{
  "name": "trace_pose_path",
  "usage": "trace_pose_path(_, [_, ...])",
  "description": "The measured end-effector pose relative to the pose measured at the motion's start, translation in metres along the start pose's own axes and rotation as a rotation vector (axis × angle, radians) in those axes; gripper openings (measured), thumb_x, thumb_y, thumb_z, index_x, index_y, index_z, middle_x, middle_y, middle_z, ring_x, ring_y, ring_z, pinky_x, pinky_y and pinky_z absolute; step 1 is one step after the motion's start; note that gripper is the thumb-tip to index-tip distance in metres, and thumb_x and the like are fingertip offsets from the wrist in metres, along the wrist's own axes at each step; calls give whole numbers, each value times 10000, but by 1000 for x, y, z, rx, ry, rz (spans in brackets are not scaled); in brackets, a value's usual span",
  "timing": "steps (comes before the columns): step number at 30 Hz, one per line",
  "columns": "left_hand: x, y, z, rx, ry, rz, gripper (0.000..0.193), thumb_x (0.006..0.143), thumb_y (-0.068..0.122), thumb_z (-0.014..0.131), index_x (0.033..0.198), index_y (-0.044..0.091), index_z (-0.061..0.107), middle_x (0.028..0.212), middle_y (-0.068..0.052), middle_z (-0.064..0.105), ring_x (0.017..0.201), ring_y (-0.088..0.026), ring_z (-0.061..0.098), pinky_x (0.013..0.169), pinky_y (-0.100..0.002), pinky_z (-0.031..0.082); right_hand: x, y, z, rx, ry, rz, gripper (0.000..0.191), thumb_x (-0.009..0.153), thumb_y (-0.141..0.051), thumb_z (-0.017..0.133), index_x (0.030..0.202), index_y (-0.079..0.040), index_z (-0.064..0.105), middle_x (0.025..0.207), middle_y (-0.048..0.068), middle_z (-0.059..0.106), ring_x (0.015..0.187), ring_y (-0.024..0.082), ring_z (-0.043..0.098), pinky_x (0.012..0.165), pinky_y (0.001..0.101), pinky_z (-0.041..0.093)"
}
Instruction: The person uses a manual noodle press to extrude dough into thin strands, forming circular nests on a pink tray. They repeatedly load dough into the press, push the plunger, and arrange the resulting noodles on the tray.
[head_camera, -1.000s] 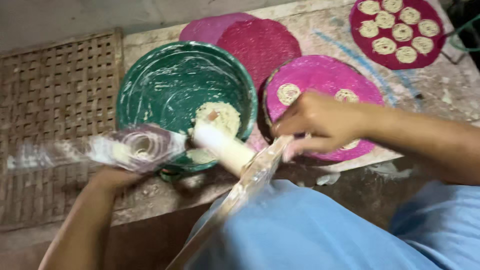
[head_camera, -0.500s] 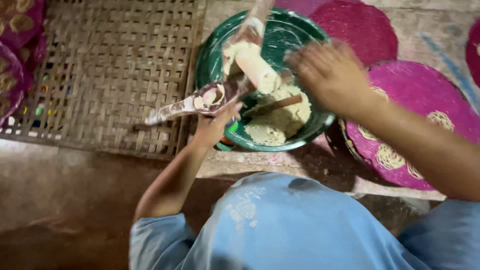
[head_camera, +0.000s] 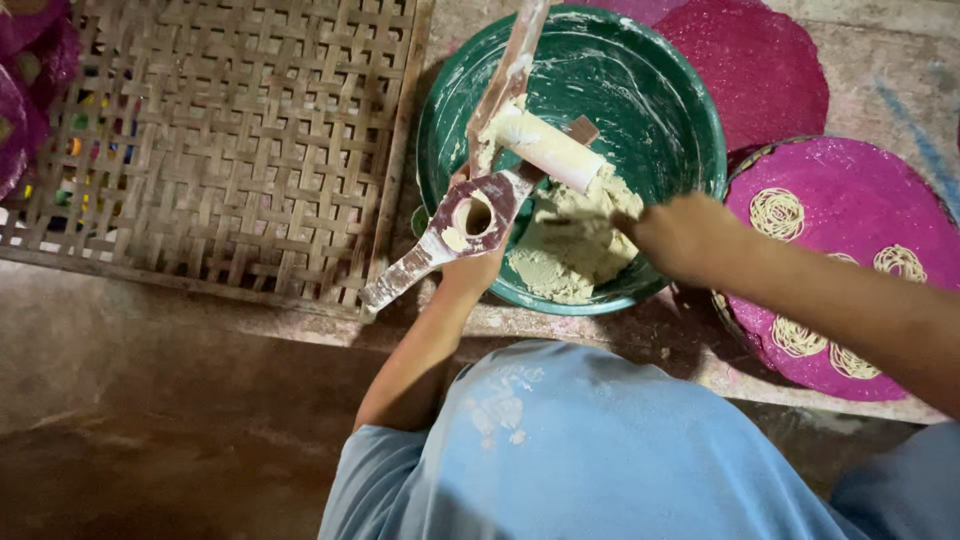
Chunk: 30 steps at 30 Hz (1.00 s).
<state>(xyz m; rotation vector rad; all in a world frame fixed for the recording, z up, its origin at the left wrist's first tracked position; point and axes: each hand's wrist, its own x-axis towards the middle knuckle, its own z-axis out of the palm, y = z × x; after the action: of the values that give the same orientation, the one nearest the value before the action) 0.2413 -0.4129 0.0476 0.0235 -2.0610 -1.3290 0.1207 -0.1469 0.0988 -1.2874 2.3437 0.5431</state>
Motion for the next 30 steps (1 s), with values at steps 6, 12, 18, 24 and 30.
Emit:
trace_pose_path(6, [-4, 5, 5, -30, 5, -63, 270, 957, 110, 752, 1206, 44, 675, 1264, -146, 633, 1123, -280, 666, 977, -380, 524, -16, -23, 58, 187, 9, -6, 159, 867, -145, 629, 907, -65, 761, 839, 212, 742, 775, 357, 748, 699, 457, 605])
trace_pose_path(12, [-5, 18, 4, -68, 46, -13, 190, 968, 89, 750, 1145, 54, 688, 1210, -131, 677, 1061, -238, 701, 932, -347, 552, -56, -67, 32, 565, 91, -32, 592, 784, 21, 540, 1345, -128, 658, 1022, 241, 722, 851, 404, 723, 728, 487, 576])
trace_pose_path(18, [7, 23, 2, -81, 21, -57, 211, 975, 107, 750, 1161, 58, 662, 1164, -116, 703, 1038, -234, 706, 932, -349, 558, -105, -56, -22, 891, -17, 139, 376, 1004, -201, 541, 1352, -112, 651, 1056, 250, 764, 929, 330, 743, 836, 421, 582])
trace_pose_path(24, [16, 50, -15, 139, -168, 125, 658, 813, 283, 817, 1373, 84, 533, 1313, -133, 651, 1131, -331, 646, 977, -400, 525, -130, -7, -60, 1145, 246, -53, 415, 985, -342, 582, 1268, -73, 719, 1024, 100, 816, 890, 173, 735, 769, 355, 588])
trace_pose_path(30, [20, 66, -14, 356, -504, 91, 741, 823, 448, 795, 1469, 221, 511, 1364, -66, 615, 1126, -289, 665, 949, -373, 550, -105, -15, -147, 294, -83, 335, 404, 1008, -440, 566, 1369, -318, 699, 919, 59, 770, 755, 246, 736, 660, 361, 555])
